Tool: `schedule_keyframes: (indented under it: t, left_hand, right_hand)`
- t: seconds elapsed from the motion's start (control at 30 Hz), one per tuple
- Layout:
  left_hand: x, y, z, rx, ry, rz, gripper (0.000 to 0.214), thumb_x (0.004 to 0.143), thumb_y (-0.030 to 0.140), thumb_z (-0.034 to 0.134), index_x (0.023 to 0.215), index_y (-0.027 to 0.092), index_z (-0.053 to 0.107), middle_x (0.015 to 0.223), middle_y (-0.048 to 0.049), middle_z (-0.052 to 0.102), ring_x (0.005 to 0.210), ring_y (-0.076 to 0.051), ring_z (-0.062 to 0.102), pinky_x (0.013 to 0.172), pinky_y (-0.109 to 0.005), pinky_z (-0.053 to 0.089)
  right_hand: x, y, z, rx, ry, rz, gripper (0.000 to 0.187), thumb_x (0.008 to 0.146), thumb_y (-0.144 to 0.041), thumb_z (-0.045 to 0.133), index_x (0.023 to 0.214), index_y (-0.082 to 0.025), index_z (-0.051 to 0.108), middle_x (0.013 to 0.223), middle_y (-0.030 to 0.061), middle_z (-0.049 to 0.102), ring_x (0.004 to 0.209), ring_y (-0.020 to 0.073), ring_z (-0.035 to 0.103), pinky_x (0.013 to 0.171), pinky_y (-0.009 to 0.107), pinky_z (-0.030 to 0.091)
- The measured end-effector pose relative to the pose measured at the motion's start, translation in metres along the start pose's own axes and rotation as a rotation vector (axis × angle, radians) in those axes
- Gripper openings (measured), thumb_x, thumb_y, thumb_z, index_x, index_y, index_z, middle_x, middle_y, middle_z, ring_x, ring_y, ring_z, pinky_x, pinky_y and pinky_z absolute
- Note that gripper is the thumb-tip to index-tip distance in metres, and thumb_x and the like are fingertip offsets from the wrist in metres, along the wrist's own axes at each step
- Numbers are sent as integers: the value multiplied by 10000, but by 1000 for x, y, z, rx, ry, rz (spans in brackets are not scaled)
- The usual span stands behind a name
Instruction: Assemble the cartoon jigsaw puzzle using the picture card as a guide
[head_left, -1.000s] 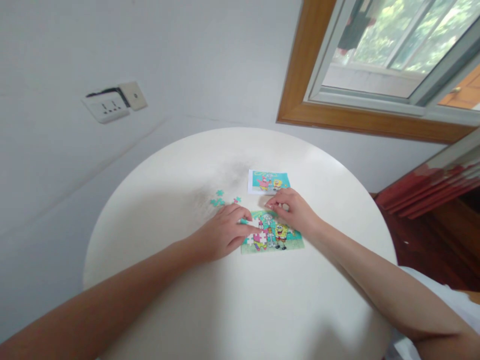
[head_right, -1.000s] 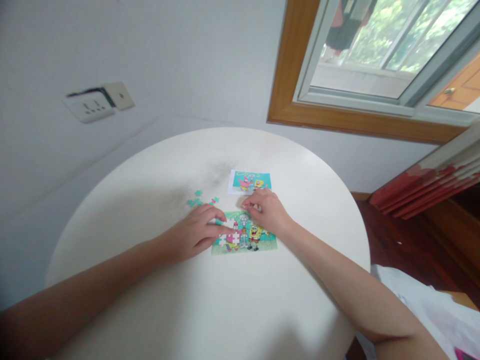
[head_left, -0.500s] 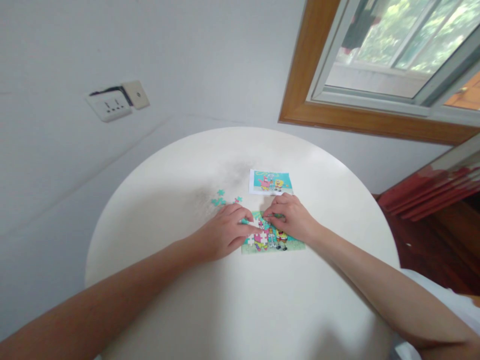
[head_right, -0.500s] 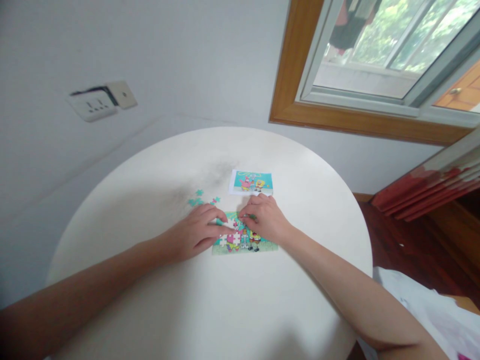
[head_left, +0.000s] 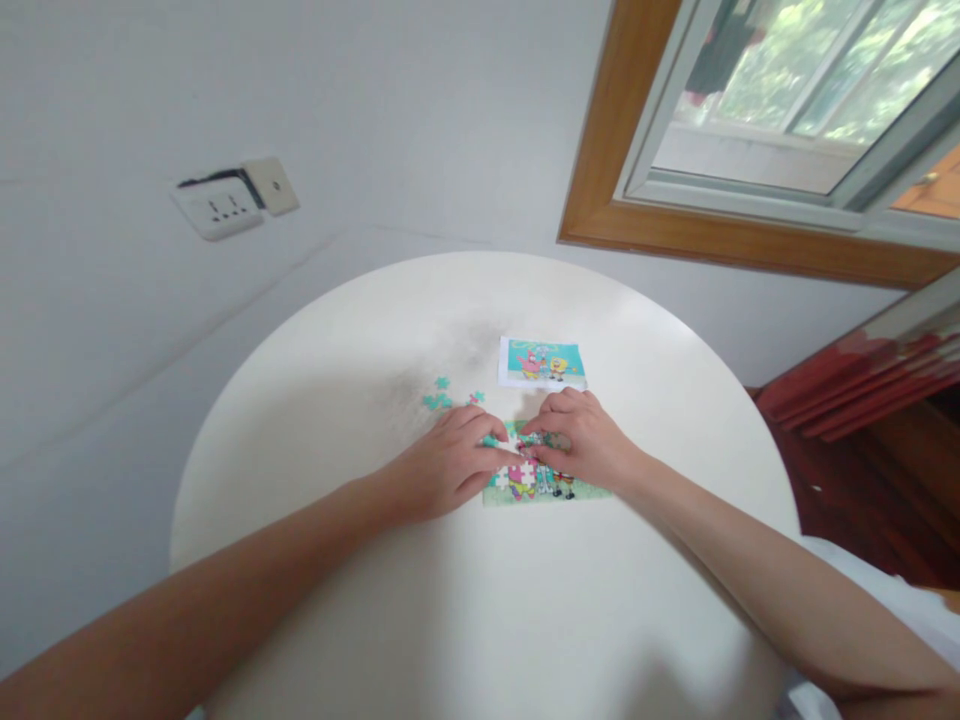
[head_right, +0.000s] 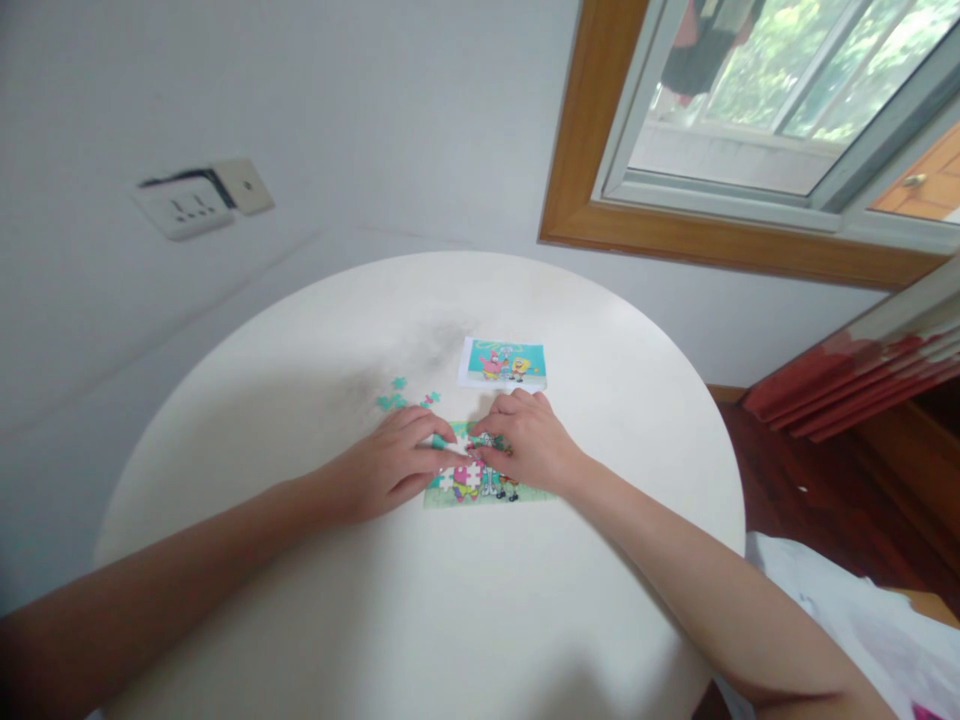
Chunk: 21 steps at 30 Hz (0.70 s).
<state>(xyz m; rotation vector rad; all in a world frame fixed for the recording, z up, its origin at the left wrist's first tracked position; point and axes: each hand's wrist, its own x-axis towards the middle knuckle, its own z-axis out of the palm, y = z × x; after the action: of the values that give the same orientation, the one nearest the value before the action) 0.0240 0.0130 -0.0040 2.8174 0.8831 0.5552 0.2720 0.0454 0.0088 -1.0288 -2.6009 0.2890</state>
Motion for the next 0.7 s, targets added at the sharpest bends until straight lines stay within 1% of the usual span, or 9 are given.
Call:
schedule_keyframes:
  t: [0.17, 0.3, 0.5, 0.6, 0.7]
  left_hand:
    - [1, 1, -2, -7, -19, 3, 369, 909, 155, 505, 1206, 319, 653, 1132, -71, 565, 1087, -246, 463, 994, -423, 353]
    - [1, 2, -3, -13, -8, 11, 366, 906, 145, 501, 1194, 303, 662, 1124, -80, 565, 1080, -250, 467, 990, -431, 359]
    - [2, 2, -4, -26, 3, 12, 357, 915, 147, 486, 1181, 301, 667, 1125, -78, 572, 1086, -243, 473, 981, -416, 374]
    - [2, 2, -4, -33, 3, 6, 354, 914, 147, 491, 1179, 300, 668, 1120, -76, 573, 1091, -244, 471, 989, -423, 367]
    - [2, 2, -3, -27, -1, 3, 343, 920, 155, 494, 1171, 307, 671, 1115, -70, 576, 1085, -239, 478, 989, -417, 363]
  right_hand:
    - [1, 0, -1, -15, -35, -5, 213, 864, -331, 666, 1059, -281, 738, 928, 49, 637, 917, 208, 523, 775, 345, 300]
    - [1, 0, -2, -11, -40, -13, 200, 874, -321, 658, 1053, -295, 743, 916, 44, 640, 913, 207, 523, 768, 341, 300]
    - [0, 0, -2, 9, -35, -25, 191, 876, -312, 652, 1038, -281, 748, 915, 51, 646, 905, 205, 531, 772, 338, 312]
    - [0, 2, -4, 26, -22, -41, 212, 900, -279, 610, 1065, -284, 742, 922, 52, 649, 895, 198, 538, 779, 339, 322]
    - [-1, 5, -7, 27, -6, -54, 248, 883, -216, 607, 1082, -284, 738, 932, 52, 651, 887, 194, 544, 781, 341, 323]
